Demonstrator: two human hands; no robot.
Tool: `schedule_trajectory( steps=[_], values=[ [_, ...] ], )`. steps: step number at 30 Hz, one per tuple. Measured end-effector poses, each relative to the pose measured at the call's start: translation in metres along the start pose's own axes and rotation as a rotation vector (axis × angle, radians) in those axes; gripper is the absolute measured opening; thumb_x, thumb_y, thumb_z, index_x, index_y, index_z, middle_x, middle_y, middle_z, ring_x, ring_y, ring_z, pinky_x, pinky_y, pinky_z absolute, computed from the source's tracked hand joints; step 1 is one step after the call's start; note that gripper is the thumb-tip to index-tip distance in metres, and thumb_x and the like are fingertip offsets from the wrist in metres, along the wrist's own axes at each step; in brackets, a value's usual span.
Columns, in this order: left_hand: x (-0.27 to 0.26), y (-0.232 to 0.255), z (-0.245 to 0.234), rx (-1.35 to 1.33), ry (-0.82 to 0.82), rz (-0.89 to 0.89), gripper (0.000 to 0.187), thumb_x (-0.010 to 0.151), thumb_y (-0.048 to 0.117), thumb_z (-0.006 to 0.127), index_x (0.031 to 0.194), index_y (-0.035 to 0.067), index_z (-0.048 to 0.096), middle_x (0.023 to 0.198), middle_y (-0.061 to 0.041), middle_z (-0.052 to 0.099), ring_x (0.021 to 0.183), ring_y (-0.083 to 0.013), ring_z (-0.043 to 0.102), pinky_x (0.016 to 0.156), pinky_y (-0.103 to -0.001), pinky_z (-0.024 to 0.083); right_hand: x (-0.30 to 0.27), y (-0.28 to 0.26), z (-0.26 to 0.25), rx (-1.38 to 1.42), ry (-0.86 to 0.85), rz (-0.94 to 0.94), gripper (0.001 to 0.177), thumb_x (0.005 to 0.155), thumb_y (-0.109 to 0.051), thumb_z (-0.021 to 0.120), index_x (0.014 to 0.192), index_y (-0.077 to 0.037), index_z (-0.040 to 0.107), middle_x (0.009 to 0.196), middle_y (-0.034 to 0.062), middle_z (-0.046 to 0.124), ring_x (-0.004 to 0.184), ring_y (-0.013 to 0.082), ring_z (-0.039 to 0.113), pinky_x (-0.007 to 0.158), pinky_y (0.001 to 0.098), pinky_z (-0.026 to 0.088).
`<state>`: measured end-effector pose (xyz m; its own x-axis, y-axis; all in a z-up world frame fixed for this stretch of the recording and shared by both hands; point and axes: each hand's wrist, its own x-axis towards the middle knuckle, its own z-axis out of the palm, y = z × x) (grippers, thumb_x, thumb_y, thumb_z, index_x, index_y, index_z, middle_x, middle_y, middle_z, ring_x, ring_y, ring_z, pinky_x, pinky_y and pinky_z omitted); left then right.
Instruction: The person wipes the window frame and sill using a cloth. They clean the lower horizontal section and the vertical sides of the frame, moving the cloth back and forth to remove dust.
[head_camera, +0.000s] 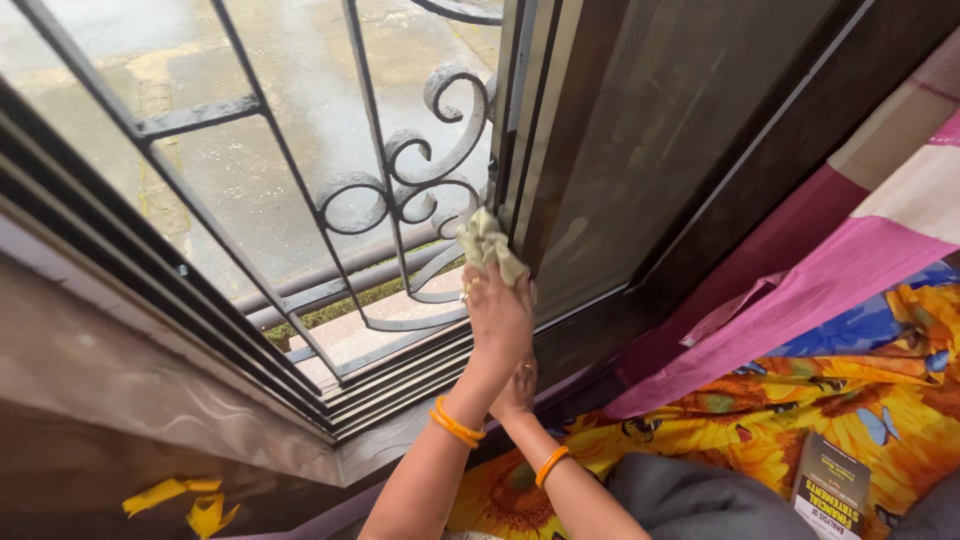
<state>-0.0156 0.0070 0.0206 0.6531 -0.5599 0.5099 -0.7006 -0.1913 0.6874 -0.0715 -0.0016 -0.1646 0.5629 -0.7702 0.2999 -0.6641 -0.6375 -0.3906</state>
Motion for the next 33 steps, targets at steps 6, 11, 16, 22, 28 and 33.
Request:
schedule_trajectory(
  steps=[6, 11, 16, 22, 28, 33],
  values=[
    [-0.047, -0.073, 0.060, 0.245, -0.036, -0.005, 0.060, 0.097, 0.034, 0.061, 0.137, -0.008, 0.049, 0.132, -0.042, 0.047, 0.119, -0.0575, 0.050, 0.095, -0.060, 0.045, 0.000, 0.003, -0.005, 0.048, 0.199, -0.179, 0.092, 0.088, -0.045, 0.064, 0.158, 0.000, 0.025, 0.165, 0.0230, 0.026, 0.152, 0.0374, 0.025, 0.124, 0.0485, 0.020],
    [-0.076, -0.112, 0.089, 0.248, -0.108, -0.046, 0.052, 0.098, 0.033, 0.058, 0.130, -0.008, 0.053, 0.127, -0.038, 0.052, 0.113, -0.0519, 0.055, 0.088, -0.057, 0.050, -0.006, 0.027, 0.039, -0.051, 0.064, 0.015, 0.085, 0.095, -0.046, 0.062, 0.160, -0.003, 0.028, 0.164, 0.0226, 0.028, 0.155, 0.0361, 0.024, 0.123, 0.0437, 0.025],
    [-0.092, -0.139, 0.094, 0.297, -0.300, -0.109, 0.046, 0.096, 0.035, 0.059, 0.115, -0.006, 0.058, 0.113, -0.027, 0.057, 0.102, -0.0431, 0.060, 0.079, -0.052, 0.056, -0.014, 0.041, 0.066, -0.158, 0.182, -0.062, 0.086, 0.097, -0.044, 0.061, 0.158, 0.007, 0.026, 0.167, 0.0273, 0.026, 0.158, 0.0360, 0.023, 0.125, 0.0429, 0.026],
    [-0.070, -0.114, 0.055, 0.427, -0.425, -0.221, 0.024, 0.096, 0.021, 0.056, 0.111, 0.004, 0.062, 0.115, -0.021, 0.059, 0.107, -0.0396, 0.062, 0.083, -0.053, 0.055, -0.017, 0.034, 0.054, -0.029, 0.198, -0.058, 0.094, 0.091, -0.046, 0.061, 0.153, 0.014, 0.023, 0.163, 0.0319, 0.023, 0.154, 0.0386, 0.022, 0.119, 0.0467, 0.026],
    [-0.038, -0.017, -0.021, -0.016, 0.021, 0.063, 0.066, 0.088, 0.019, 0.067, 0.140, -0.012, 0.040, 0.118, -0.040, 0.050, 0.106, -0.0534, 0.052, 0.089, -0.060, 0.046, -0.009, 0.029, 0.047, 0.004, 0.123, -0.018, 0.093, 0.091, -0.046, 0.061, 0.153, 0.012, 0.022, 0.163, 0.0300, 0.023, 0.154, 0.0377, 0.023, 0.119, 0.0462, 0.026],
    [0.002, 0.026, -0.018, -0.033, 0.089, 0.168, 0.079, 0.086, 0.010, 0.067, 0.149, -0.018, 0.030, 0.126, -0.045, 0.045, 0.109, -0.0567, 0.049, 0.093, -0.063, 0.041, -0.008, 0.025, 0.046, 0.010, 0.122, -0.003, 0.093, 0.091, -0.046, 0.061, 0.154, 0.011, 0.022, 0.163, 0.0284, 0.023, 0.154, 0.0369, 0.023, 0.119, 0.0457, 0.025]
  ],
)
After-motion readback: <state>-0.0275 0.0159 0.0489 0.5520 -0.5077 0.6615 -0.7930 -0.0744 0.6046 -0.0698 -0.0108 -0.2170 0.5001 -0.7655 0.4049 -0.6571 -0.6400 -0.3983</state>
